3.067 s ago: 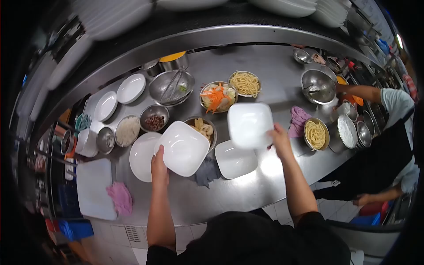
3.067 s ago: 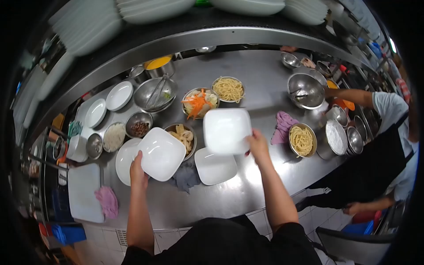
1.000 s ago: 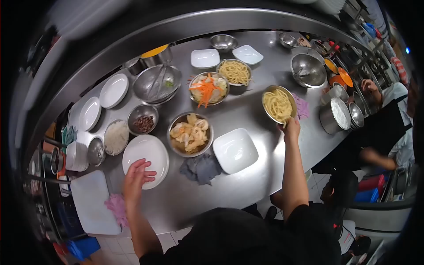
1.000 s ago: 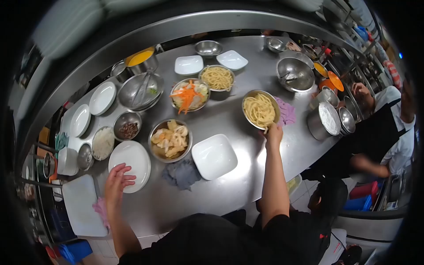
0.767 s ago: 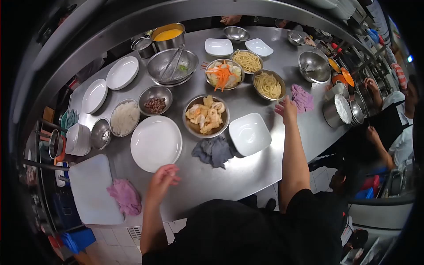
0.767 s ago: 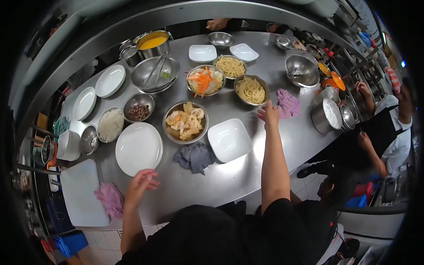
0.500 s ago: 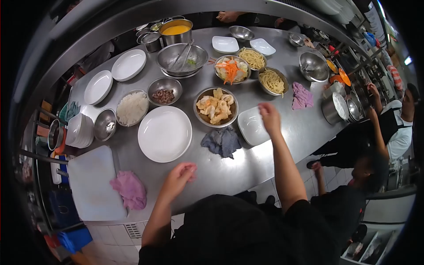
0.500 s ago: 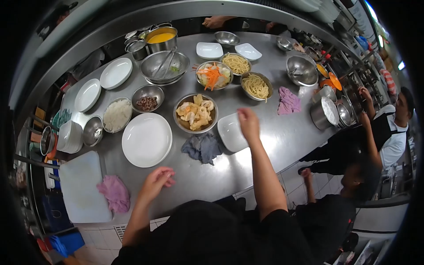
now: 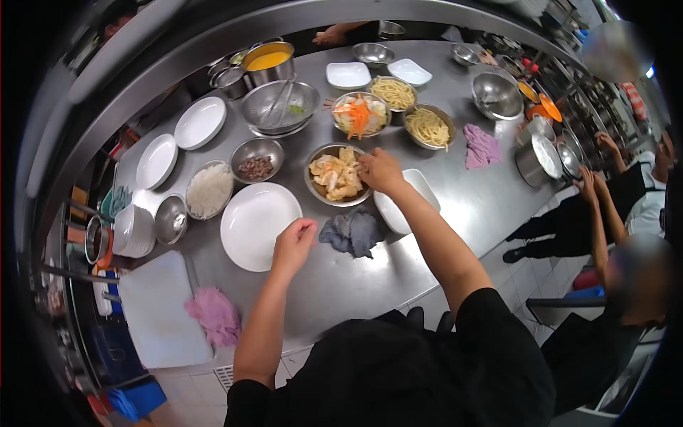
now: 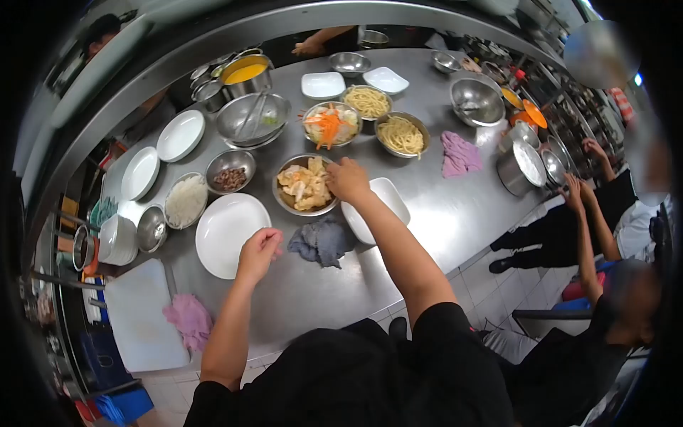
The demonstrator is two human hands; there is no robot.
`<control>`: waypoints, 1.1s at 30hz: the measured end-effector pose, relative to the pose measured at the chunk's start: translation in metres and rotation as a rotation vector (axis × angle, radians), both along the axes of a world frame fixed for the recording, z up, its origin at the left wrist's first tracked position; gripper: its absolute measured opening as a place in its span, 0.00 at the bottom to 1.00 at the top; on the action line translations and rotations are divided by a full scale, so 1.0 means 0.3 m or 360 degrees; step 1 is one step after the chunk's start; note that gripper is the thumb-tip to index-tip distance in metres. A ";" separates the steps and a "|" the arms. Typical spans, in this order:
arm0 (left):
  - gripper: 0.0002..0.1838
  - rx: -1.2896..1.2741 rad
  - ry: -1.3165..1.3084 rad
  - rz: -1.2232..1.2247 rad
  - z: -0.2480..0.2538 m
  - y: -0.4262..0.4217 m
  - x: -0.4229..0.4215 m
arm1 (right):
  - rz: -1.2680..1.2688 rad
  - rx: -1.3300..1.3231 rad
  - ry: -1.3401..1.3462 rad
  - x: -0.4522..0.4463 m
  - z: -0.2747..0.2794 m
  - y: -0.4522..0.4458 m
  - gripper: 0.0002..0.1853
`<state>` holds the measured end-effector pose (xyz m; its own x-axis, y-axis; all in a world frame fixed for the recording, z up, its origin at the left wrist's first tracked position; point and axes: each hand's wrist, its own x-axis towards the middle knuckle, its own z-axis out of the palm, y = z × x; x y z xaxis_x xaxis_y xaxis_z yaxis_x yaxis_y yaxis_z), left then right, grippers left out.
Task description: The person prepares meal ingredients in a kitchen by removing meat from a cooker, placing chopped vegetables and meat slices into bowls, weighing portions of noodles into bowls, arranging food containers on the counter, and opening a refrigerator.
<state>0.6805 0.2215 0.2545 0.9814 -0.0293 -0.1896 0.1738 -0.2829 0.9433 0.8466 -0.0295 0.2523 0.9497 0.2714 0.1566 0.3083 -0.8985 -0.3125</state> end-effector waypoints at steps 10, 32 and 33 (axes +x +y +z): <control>0.27 0.0574 -0.0286 0.0012 -0.203 -0.164 0.001 | -0.0016 0.0318 -0.0228 -0.162 0.039 -0.187 0.29; 0.19 -0.0309 0.0307 0.0365 -0.078 -0.283 0.295 | -0.0456 0.1076 -0.1299 -0.419 0.273 -0.989 0.35; 0.21 -0.0319 0.0344 0.0290 -0.094 -0.300 0.309 | -0.0390 0.1151 -0.1365 -0.429 0.317 -0.984 0.35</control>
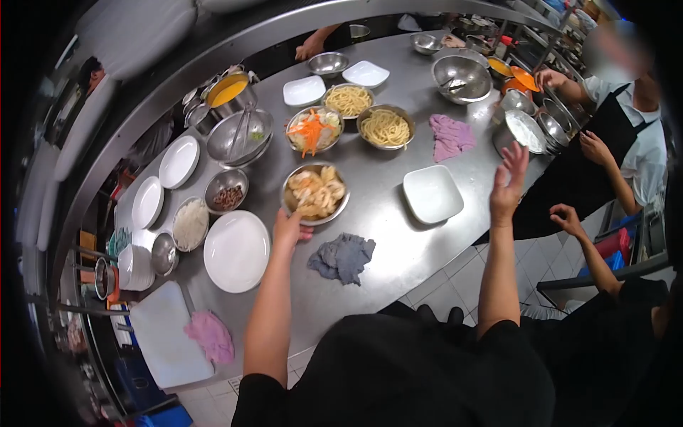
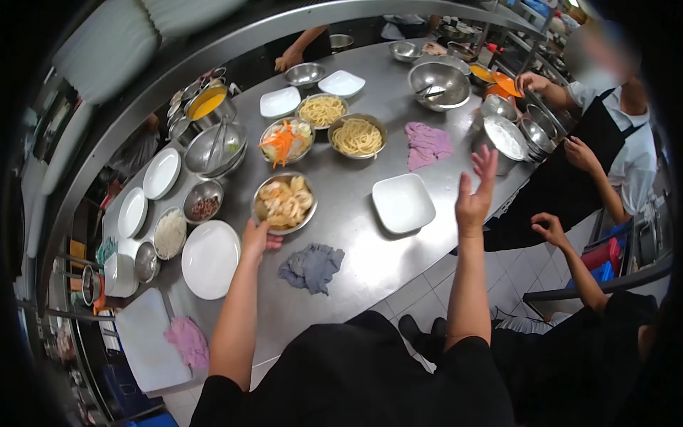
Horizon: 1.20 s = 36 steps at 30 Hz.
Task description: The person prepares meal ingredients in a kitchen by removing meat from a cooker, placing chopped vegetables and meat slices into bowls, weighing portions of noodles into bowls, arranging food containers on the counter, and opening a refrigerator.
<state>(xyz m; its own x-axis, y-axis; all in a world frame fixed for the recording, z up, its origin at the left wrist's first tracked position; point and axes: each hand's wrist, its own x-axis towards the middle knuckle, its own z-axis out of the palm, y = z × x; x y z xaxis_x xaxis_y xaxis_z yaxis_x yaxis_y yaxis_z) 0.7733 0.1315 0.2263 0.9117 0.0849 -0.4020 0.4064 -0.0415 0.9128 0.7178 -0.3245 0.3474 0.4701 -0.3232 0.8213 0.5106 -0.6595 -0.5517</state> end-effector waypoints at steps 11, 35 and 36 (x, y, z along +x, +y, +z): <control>0.26 0.0133 -0.0063 -0.0297 0.074 0.033 -0.220 | 0.1019 -0.0325 0.0992 -0.054 -0.232 0.655 0.09; 0.18 -0.0413 0.0544 0.1658 -0.676 0.940 -2.546 | 0.2140 -0.0911 0.1526 -0.959 -0.245 2.154 0.10; 0.18 -0.0361 0.0512 0.1667 -0.638 0.991 -2.571 | 0.2305 -0.0965 0.1532 -1.047 -0.242 2.249 0.10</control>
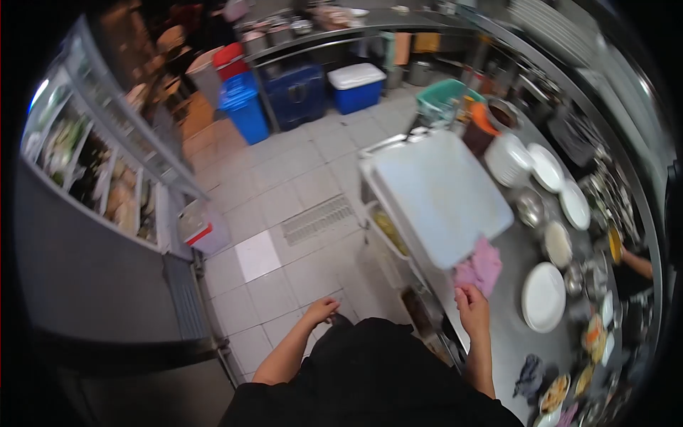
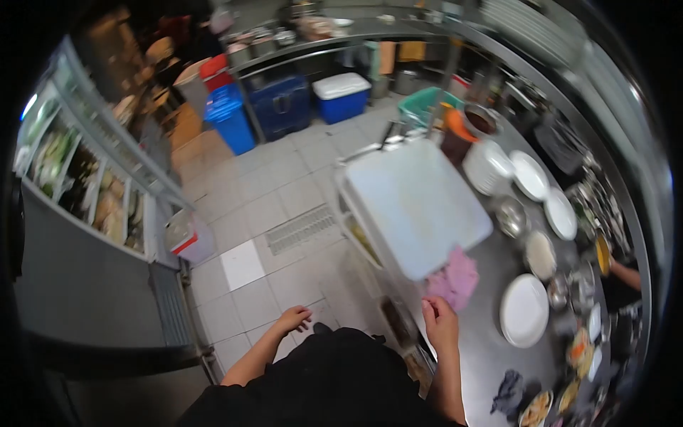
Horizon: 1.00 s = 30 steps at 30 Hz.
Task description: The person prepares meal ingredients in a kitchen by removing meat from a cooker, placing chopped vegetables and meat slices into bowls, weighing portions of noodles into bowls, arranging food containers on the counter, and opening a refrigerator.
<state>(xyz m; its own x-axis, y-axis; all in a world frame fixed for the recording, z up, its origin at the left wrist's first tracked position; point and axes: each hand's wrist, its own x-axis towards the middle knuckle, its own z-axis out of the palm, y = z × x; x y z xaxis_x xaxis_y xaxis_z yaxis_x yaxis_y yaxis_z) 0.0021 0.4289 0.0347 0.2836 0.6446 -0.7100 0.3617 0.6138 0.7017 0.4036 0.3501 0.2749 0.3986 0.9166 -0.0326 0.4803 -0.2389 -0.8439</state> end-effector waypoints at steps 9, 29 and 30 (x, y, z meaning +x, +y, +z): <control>0.18 0.0169 -0.0141 0.0053 0.204 0.468 -0.261 | 0.0697 -0.0081 0.0159 -0.479 -0.075 0.653 0.10; 0.44 0.1325 0.0469 0.1842 0.979 2.239 -1.822 | 0.1536 0.0024 0.0172 -1.336 0.054 2.558 0.10; 0.45 0.1395 0.0441 0.1955 1.034 2.275 -1.882 | 0.1589 -0.0065 0.0208 -1.393 0.042 2.613 0.10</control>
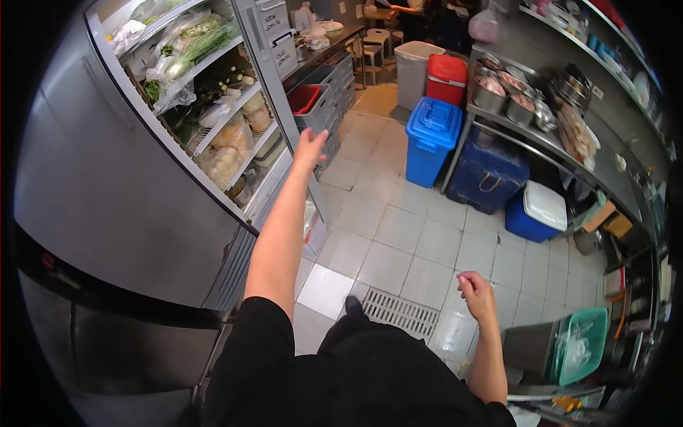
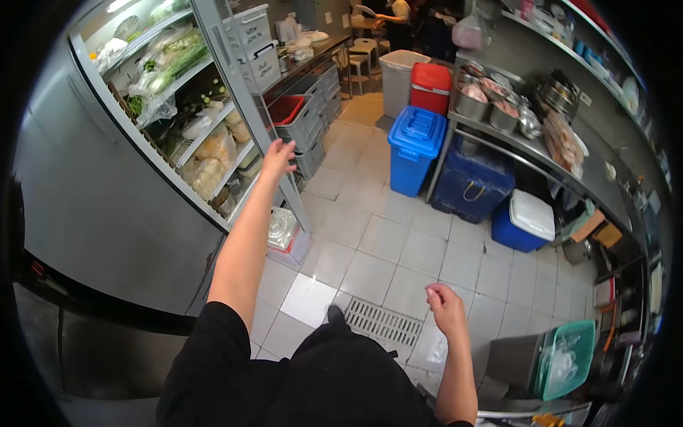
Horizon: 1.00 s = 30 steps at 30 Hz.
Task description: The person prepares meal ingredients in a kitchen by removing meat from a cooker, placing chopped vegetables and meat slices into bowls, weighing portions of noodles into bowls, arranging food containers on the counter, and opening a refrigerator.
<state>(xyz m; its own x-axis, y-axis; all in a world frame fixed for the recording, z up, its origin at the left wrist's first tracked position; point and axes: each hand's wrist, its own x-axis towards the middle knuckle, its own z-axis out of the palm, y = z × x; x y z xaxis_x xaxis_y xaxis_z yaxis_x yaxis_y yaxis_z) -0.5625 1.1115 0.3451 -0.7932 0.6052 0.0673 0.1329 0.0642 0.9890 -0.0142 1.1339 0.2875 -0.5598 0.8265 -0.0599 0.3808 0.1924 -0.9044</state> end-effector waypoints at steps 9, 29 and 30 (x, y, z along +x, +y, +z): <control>0.46 0.0155 0.0358 0.0127 -0.038 0.080 -0.347 | 0.0520 -0.0397 -0.0213 -0.701 -0.257 0.230 0.11; 0.34 0.0032 0.0333 0.0889 0.050 -0.326 -0.590 | 0.2031 0.0323 0.0252 -2.441 -0.013 0.041 0.39; 0.34 -0.0064 0.0455 0.0991 0.024 -0.360 -0.643 | 0.2051 0.0313 0.0265 -2.450 -0.024 0.025 0.39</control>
<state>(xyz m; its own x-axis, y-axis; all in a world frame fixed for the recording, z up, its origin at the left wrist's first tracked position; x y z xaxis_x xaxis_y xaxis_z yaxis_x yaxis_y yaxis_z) -0.7555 1.0034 0.3523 -0.9485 0.0488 0.3128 0.3149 0.2494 0.9158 -0.7493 1.1415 0.2804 -0.9375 -0.3163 0.1451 -0.2865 0.4649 -0.8377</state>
